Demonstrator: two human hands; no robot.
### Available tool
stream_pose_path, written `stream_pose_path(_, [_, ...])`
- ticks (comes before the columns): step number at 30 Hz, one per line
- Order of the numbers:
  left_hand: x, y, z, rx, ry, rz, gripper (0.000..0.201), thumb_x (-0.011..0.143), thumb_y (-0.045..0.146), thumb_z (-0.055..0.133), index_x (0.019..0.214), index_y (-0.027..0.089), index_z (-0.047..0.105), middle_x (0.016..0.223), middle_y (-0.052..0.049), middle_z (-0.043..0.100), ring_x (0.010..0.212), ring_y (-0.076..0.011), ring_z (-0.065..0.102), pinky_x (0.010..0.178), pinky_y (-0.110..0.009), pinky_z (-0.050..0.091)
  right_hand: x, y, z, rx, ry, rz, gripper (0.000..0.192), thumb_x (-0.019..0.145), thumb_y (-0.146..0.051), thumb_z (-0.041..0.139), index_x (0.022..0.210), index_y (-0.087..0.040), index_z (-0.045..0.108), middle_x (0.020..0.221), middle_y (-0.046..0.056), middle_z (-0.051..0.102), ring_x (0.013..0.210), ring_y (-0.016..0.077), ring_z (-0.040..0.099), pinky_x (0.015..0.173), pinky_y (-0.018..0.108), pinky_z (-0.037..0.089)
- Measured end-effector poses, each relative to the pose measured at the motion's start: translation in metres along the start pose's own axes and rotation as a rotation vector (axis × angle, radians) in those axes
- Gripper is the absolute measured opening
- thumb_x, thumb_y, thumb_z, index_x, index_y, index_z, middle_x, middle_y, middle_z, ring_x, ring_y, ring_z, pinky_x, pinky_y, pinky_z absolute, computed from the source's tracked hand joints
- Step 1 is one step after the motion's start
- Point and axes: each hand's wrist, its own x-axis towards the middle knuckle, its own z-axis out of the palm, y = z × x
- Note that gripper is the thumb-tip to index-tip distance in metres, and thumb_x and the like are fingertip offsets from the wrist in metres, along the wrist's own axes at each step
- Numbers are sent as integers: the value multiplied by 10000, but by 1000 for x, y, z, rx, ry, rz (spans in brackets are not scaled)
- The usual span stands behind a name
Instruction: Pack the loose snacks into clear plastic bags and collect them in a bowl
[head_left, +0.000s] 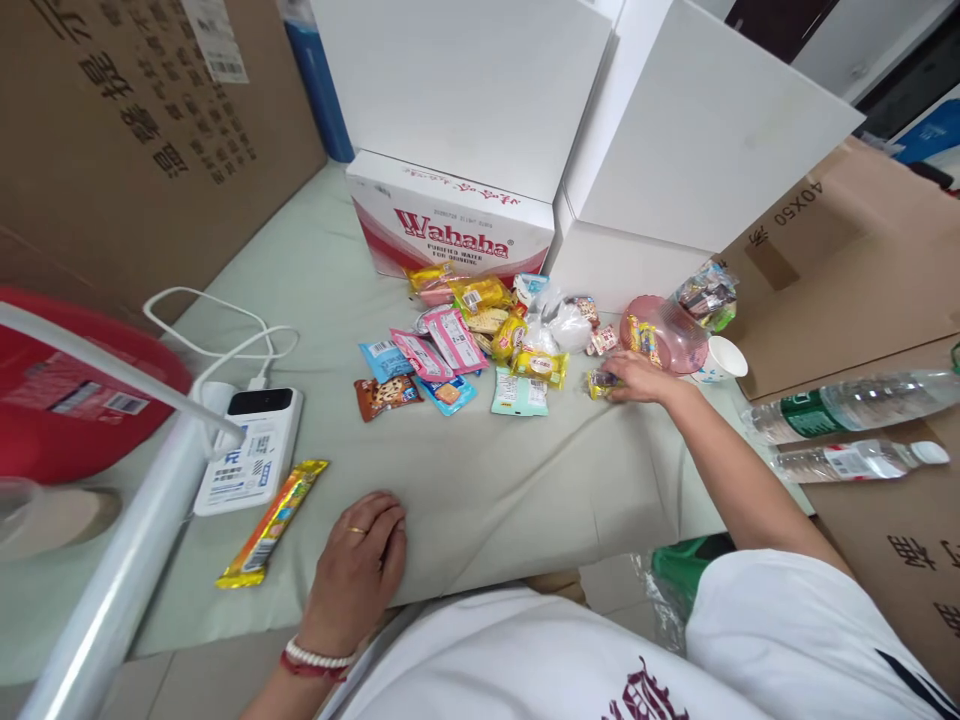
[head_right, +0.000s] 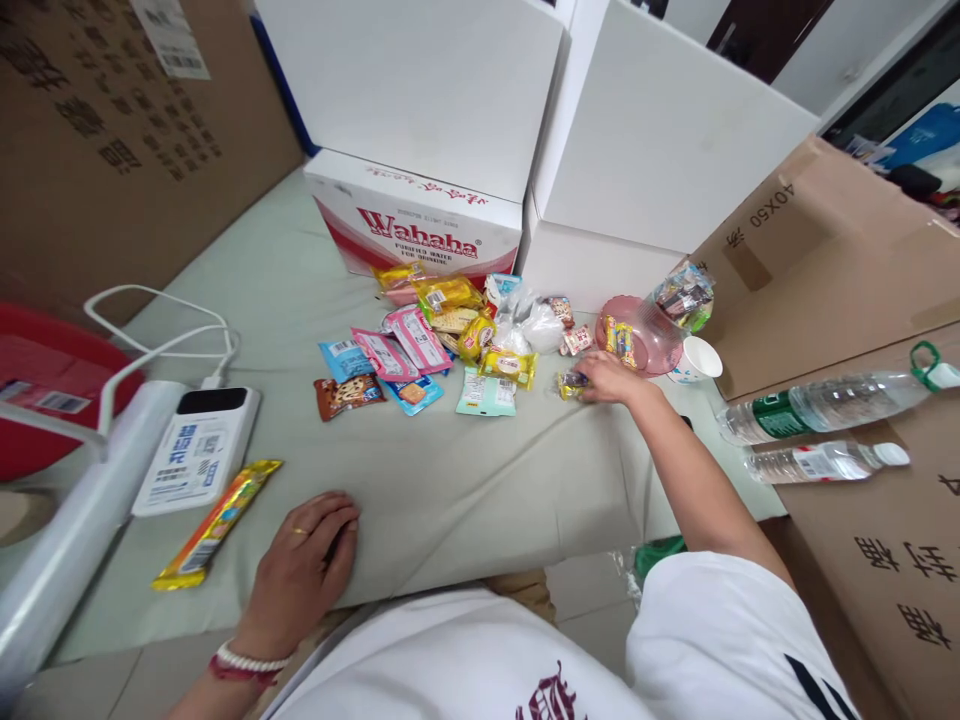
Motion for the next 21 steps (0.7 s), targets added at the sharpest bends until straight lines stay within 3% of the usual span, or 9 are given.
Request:
stream_pose_path(4, [4,1,-4,-140,40,-88,133,948,181,572,996,209,692,1046,-91,710,1054,-248,670,945,-414,558,-9,-21,5,4,14,116,358,865,-456,700,1063,-160,664,1038,138,691,1014,287,593,897,334,424])
stream_pose_path(8, [29,25,-5,-392,-13,-306,174,993,309,553,1002,217,700,1049,-78,696,1006,-209,671,889,-362,568,-26,-58,-3,274,122,125,370,904,-553,636,1002,-200,581,979,87,666,873,237,595,753,298,428])
stream_pose_path(11, [61,60,12,-686,-109,-485,289,986,454,545,1028,206,689,1078,-93,679,998,-210,668,776,-324,586,-43,-104,-12,467,200,40,393,914,-606,608,949,-220,545,894,39,622,802,211,570,713,294,424])
stream_pose_path(14, [95,89,40,-1017,-149,-672,470,910,559,629,1214,202,608,1205,-126,645,998,-213,671,632,-268,557,-58,-151,-11,603,212,-43,381,906,-595,631,944,-223,556,859,15,610,776,192,554,706,288,427])
stream_pose_path(15, [105,94,48,-1105,-166,-707,504,880,579,663,1210,204,603,1179,-114,649,952,-199,668,599,-246,535,-62,-163,-9,647,208,-61,376,902,-587,643,953,-223,567,851,10,612,768,187,550,701,286,429])
stream_pose_path(17, [119,97,61,-1250,-195,-706,459,849,607,689,1010,180,636,906,-46,653,759,-141,615,559,-212,471,-68,-180,-1,760,205,-70,383,892,-589,660,982,-223,590,834,3,615,752,180,539,687,283,434])
stream_pose_path(19, [125,93,68,-1345,-171,-709,460,827,622,708,842,172,613,688,22,557,602,-89,504,532,-198,396,-72,-190,10,918,207,-44,416,886,-617,659,1014,-225,611,828,1,615,735,177,532,672,283,443])
stream_pose_path(21, [124,88,72,-1408,-140,-745,489,783,636,746,787,170,595,624,50,505,543,-66,437,517,-196,346,-72,-199,23,1111,217,-4,458,880,-655,652,1043,-228,627,848,9,619,731,179,541,664,287,455])
